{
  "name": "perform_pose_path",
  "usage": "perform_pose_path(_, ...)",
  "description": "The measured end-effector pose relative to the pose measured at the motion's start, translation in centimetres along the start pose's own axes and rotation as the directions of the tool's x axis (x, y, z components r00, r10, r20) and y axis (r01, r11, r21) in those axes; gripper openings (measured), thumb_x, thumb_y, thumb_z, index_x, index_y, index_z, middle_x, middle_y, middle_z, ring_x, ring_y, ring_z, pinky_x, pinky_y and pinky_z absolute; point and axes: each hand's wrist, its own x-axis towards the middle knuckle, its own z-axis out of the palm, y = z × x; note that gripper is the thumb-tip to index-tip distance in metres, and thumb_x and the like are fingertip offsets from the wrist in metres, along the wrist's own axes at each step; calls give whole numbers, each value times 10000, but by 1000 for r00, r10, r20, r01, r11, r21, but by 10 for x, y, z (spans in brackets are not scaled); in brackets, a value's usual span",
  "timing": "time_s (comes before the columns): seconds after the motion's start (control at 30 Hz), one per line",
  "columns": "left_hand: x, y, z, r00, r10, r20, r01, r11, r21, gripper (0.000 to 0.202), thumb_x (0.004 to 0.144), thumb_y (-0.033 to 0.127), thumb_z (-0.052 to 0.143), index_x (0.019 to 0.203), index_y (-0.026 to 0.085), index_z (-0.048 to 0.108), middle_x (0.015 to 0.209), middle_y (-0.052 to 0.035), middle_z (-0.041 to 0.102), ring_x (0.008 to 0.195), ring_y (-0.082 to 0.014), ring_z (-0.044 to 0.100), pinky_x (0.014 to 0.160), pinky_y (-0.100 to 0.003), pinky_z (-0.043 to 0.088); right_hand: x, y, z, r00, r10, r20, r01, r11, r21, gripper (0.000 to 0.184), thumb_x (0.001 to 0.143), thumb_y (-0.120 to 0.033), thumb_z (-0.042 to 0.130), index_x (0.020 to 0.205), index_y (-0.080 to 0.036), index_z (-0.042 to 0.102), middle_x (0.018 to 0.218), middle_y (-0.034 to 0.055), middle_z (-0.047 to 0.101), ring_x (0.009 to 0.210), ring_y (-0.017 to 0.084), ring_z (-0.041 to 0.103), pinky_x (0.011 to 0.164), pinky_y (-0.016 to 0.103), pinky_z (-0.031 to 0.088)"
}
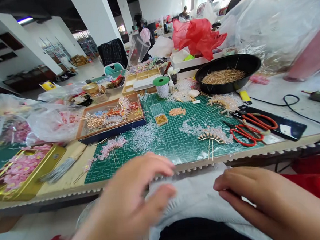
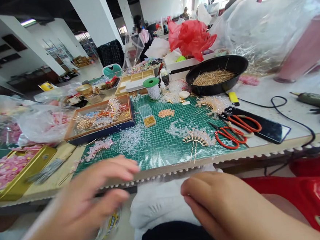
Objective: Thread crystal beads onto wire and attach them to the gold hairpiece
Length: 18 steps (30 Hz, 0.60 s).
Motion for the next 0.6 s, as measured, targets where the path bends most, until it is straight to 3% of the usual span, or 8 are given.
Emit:
perform_pose_path(0.03,6,10,9,992,17,127,-14,1000,-22,216,918,353,616,1122,289,650,1129,-34,706,1030,-235,646,875,-313,484,4,-6,2,997,-50,55,50,999,8,163,963,-194,501,945,-243,655,779,-7,684,630,129,659,578,218,538)
perform_pose_path(0.1,20,23,30,938,-52,342,85,993,-80,217,924,417,598,1032,237,653,959,-38,717,867,-221,647,718,-287,472,10,-15,5,987,-124,99,123,992,7,226,960,-114,432,950,-213,635,806,18,687,670,149,671,608,249,540)
perform_pose_path(0.17,29,27,48,895,-128,427,222,958,-180,278,925,480,574,953,210,631,832,-19,669,727,-176,586,576,-240,403,11,-17,6,990,-127,58,128,992,-21,222,958,-110,434,887,-200,624,763,22,673,638,162,657,584,265,523)
perform_pose_path(0.27,32,22,62,886,-162,434,326,884,-336,299,914,489,586,859,195,582,716,26,548,639,-126,466,520,-206,323,5,-13,6,997,-76,19,76,996,-40,187,983,-179,481,875,-200,632,702,13,644,588,166,621,549,269,479)
perform_pose_path(0.37,28,18,66,896,-120,427,325,832,-450,241,916,418,593,831,193,583,648,51,461,589,-109,395,509,-203,288,-3,-5,6,998,-66,-8,66,998,0,175,996,-199,493,898,-205,638,715,11,644,610,160,615,570,270,456)
perform_pose_path(0.47,24,18,66,917,-102,386,302,808,-506,154,908,322,586,837,189,620,653,42,471,618,-116,412,544,-212,300,-9,0,5,998,-65,-6,65,996,56,156,997,-181,494,922,-208,628,754,6,650,643,151,608,593,276,446)
perform_pose_path(0.6,16,16,68,900,-152,408,356,797,-488,162,903,308,562,806,181,589,666,32,482,639,-118,410,573,-228,306,-12,4,2,998,-67,-11,67,994,81,131,998,-180,514,943,-213,628,778,1,643,668,149,603,611,287,442)
